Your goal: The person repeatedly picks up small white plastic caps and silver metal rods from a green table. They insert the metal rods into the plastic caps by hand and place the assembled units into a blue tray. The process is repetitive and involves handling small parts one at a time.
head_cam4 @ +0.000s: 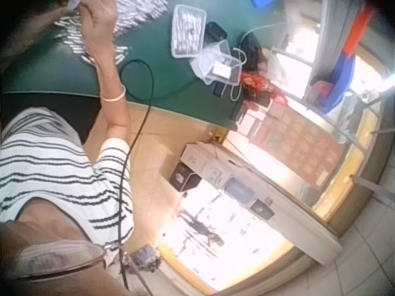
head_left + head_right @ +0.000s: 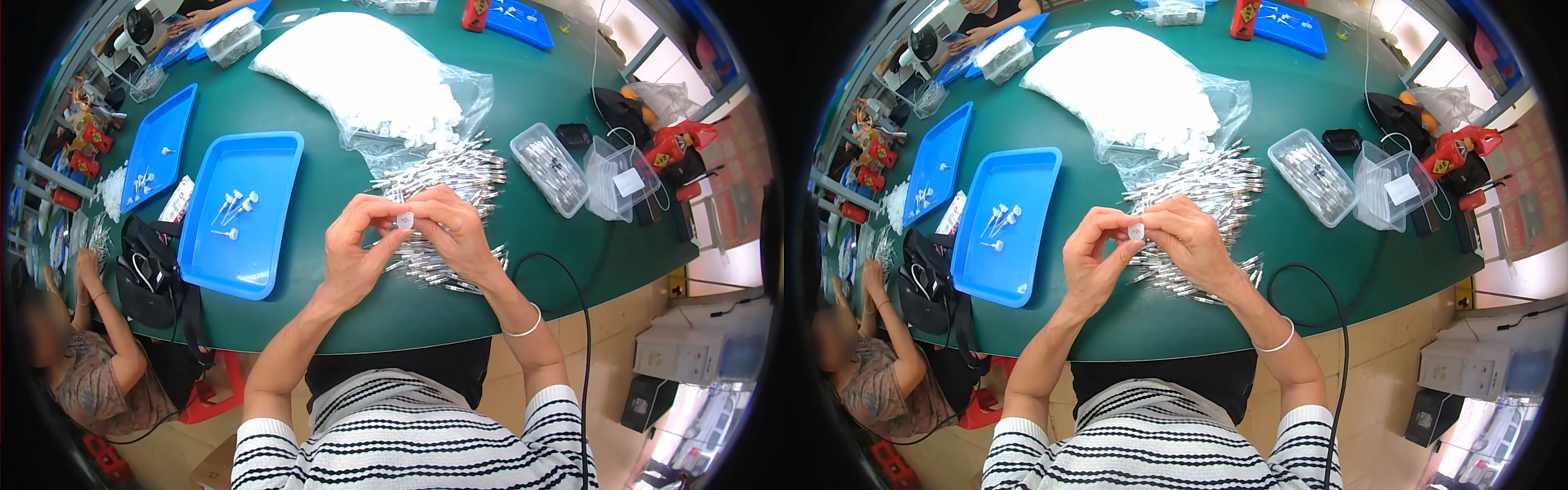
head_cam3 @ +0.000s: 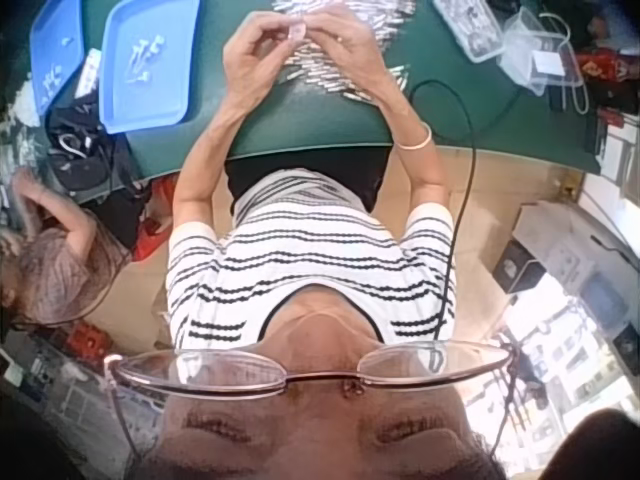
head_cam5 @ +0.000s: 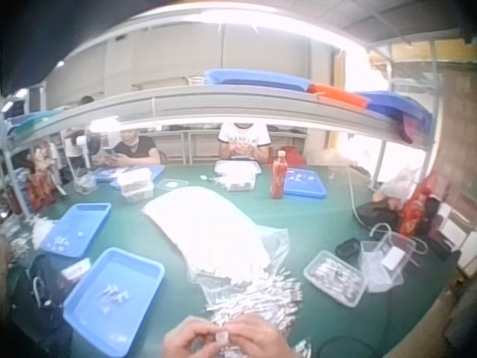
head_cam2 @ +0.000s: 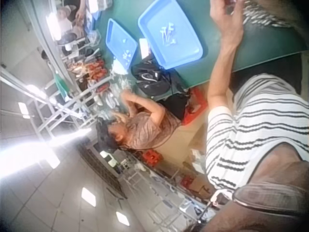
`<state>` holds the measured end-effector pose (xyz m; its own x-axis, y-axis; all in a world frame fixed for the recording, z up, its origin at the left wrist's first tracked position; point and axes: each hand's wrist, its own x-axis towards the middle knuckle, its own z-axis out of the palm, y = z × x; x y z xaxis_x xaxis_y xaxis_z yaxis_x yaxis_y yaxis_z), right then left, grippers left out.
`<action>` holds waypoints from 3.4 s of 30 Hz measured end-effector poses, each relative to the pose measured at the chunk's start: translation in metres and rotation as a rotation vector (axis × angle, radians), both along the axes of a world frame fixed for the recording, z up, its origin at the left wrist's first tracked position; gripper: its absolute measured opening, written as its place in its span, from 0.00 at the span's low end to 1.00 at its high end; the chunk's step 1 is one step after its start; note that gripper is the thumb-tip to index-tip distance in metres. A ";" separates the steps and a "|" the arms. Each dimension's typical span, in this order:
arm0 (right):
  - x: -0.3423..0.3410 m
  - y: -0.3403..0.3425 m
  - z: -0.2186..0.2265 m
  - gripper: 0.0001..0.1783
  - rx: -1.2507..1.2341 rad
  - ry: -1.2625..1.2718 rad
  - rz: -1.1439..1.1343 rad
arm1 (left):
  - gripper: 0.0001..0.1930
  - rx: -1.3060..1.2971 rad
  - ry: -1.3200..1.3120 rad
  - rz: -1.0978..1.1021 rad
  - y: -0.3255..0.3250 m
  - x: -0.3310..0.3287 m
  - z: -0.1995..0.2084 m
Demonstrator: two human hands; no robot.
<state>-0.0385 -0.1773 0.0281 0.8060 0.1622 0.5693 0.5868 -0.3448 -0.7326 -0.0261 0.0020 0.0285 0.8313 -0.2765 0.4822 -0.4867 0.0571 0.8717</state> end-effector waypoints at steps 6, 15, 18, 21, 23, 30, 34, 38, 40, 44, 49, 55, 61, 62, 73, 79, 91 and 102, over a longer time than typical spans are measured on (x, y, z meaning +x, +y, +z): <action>-0.001 0.000 -0.001 0.10 0.017 -0.015 -0.018 | 0.14 -0.012 0.013 -0.006 0.000 0.000 0.000; -0.001 -0.002 -0.001 0.11 0.006 0.001 0.001 | 0.15 -0.043 0.075 -0.042 0.001 0.003 0.002; 0.000 -0.002 0.001 0.11 -0.048 -0.013 -0.009 | 0.14 -0.079 0.202 -0.072 0.005 0.005 0.002; -0.006 0.001 0.006 0.13 0.023 0.114 -0.006 | 0.12 -0.213 0.482 -0.122 0.008 0.008 0.002; -0.006 0.001 0.008 0.15 0.160 0.227 0.018 | 0.11 -0.267 0.606 -0.132 0.010 0.013 0.001; -0.003 0.004 0.009 0.19 0.104 0.020 0.040 | 0.11 -0.443 0.819 -0.237 0.014 0.019 -0.014; -0.002 0.007 -0.004 0.17 0.010 -0.161 -0.019 | 0.10 -0.434 0.840 -0.270 0.010 0.016 -0.014; -0.004 0.005 -0.004 0.15 0.088 -0.145 -0.080 | 0.10 -0.415 0.792 -0.265 0.004 0.012 -0.002; -0.004 0.006 -0.001 0.15 0.108 -0.136 -0.077 | 0.13 -0.385 0.736 -0.252 0.002 0.010 0.000; -0.004 0.008 -0.001 0.13 0.116 -0.150 -0.108 | 0.14 -0.335 0.699 -0.263 0.006 0.015 -0.005; -0.003 0.009 0.000 0.13 0.108 -0.192 -0.107 | 0.13 -0.320 0.728 -0.333 0.011 0.020 -0.010; -0.003 0.008 -0.002 0.13 0.092 -0.200 -0.114 | 0.11 -0.369 0.840 -0.389 0.011 0.022 -0.015; -0.004 0.008 -0.007 0.11 0.180 -0.125 -0.094 | 0.09 -0.438 0.895 -0.404 0.011 0.022 -0.018; -0.004 0.008 -0.008 0.11 0.200 -0.107 -0.089 | 0.09 -0.441 0.899 -0.400 0.010 0.022 -0.018; -0.004 0.007 -0.006 0.08 0.254 -0.027 -0.076 | 0.11 -0.429 0.944 -0.352 0.008 0.018 -0.009; -0.006 0.007 -0.006 0.07 0.262 0.013 -0.093 | 0.11 -0.414 0.927 -0.346 0.008 0.019 -0.006; -0.007 0.007 0.002 0.07 0.189 -0.035 -0.112 | 0.13 -0.378 0.890 -0.387 0.009 0.021 -0.005; -0.009 0.007 0.003 0.06 0.264 0.125 -0.045 | 0.12 -0.394 0.923 -0.348 0.010 0.021 -0.013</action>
